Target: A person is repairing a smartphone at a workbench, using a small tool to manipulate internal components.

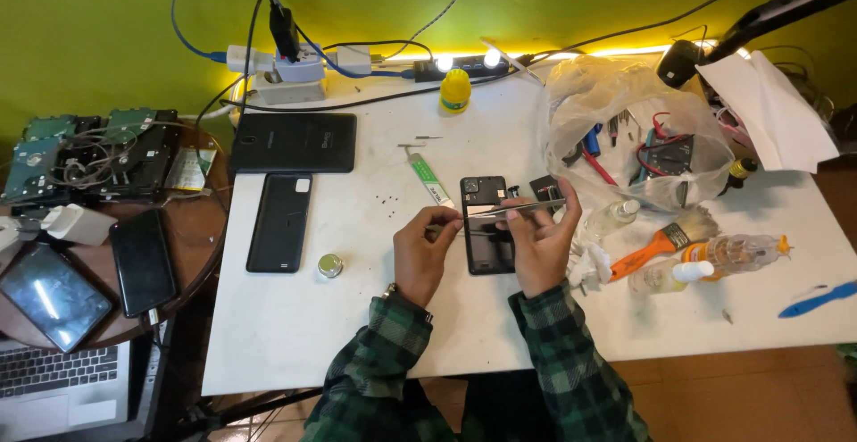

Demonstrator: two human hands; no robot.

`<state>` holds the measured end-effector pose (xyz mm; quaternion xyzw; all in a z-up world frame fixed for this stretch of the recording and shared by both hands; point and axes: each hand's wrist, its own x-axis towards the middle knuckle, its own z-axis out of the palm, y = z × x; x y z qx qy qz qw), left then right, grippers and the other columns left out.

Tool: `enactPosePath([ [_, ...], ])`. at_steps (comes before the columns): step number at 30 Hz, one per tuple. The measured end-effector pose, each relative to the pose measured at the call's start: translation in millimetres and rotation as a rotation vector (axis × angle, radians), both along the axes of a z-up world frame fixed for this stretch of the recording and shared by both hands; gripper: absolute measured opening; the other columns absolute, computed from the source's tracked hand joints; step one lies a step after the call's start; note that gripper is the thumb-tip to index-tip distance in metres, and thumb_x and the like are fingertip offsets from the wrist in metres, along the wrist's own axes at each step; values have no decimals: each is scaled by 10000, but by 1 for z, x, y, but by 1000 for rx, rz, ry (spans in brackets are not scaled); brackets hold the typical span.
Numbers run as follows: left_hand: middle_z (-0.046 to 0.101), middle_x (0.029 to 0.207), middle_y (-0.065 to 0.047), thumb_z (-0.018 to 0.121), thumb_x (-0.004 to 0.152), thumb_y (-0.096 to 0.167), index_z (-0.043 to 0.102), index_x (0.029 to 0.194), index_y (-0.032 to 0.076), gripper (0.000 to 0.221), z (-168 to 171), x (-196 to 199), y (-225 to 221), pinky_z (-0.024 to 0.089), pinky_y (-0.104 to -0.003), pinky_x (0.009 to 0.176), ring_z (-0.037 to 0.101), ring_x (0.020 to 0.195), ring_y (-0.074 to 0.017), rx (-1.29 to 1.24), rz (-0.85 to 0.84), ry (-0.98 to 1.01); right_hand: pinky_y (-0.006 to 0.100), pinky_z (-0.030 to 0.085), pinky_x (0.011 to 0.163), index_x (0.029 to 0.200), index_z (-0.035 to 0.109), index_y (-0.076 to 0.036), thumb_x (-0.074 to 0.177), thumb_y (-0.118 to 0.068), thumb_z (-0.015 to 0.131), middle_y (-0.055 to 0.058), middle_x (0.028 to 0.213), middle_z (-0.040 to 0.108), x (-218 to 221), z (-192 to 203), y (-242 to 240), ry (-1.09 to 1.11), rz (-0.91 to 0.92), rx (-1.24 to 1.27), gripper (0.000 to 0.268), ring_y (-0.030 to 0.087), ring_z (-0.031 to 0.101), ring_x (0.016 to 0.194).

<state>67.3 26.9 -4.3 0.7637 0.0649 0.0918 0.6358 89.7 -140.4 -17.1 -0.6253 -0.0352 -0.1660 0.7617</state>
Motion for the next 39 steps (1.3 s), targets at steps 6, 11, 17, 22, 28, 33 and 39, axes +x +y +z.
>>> enactPosePath([
  [6,790,977,-143,777,896,72,737,1015,57,126,11,-3,1,569,-310,792,728,960,-241,-116,19,1,353,672,739,1597,104,-148,969,52,642,240,1011,716,-4,1,2,-122,54,-40,851,255,719,892],
  [11,789,962,-136,800,875,72,739,992,59,132,5,-2,1,575,-292,792,720,932,-211,-197,22,16,351,672,749,1595,117,-132,977,61,635,234,1018,712,-4,0,1,-140,58,-35,829,247,714,903],
  [17,790,932,-134,822,850,70,749,952,54,127,7,-3,0,583,-300,811,730,931,-213,-195,27,13,341,671,744,1593,116,-132,986,35,638,220,1010,717,-7,2,1,-141,58,-60,818,235,714,883],
  [22,785,930,-161,821,848,50,754,949,37,122,7,-3,0,591,-324,829,743,929,-255,-188,30,9,331,671,731,1594,133,-129,992,1,647,210,1003,724,-8,4,1,-128,54,-77,802,230,719,862],
  [28,782,934,-164,817,851,47,759,956,40,120,10,-3,0,590,-346,862,735,941,-259,-195,24,17,347,673,734,1595,124,-130,987,10,651,216,1006,718,-7,1,1,-118,54,-79,816,241,718,863],
  [33,783,922,-164,819,851,51,761,953,40,117,11,-4,0,596,-351,858,744,927,-269,-169,27,15,351,672,732,1596,117,-121,984,5,651,229,1012,711,-6,-1,-1,-109,64,-72,822,251,714,861],
  [39,787,915,-152,824,850,74,755,951,42,126,10,-4,1,591,-337,854,740,929,-240,-168,26,-1,371,673,741,1595,110,-118,990,21,632,237,1020,715,-7,3,-1,-105,42,-86,811,273,726,863],
])
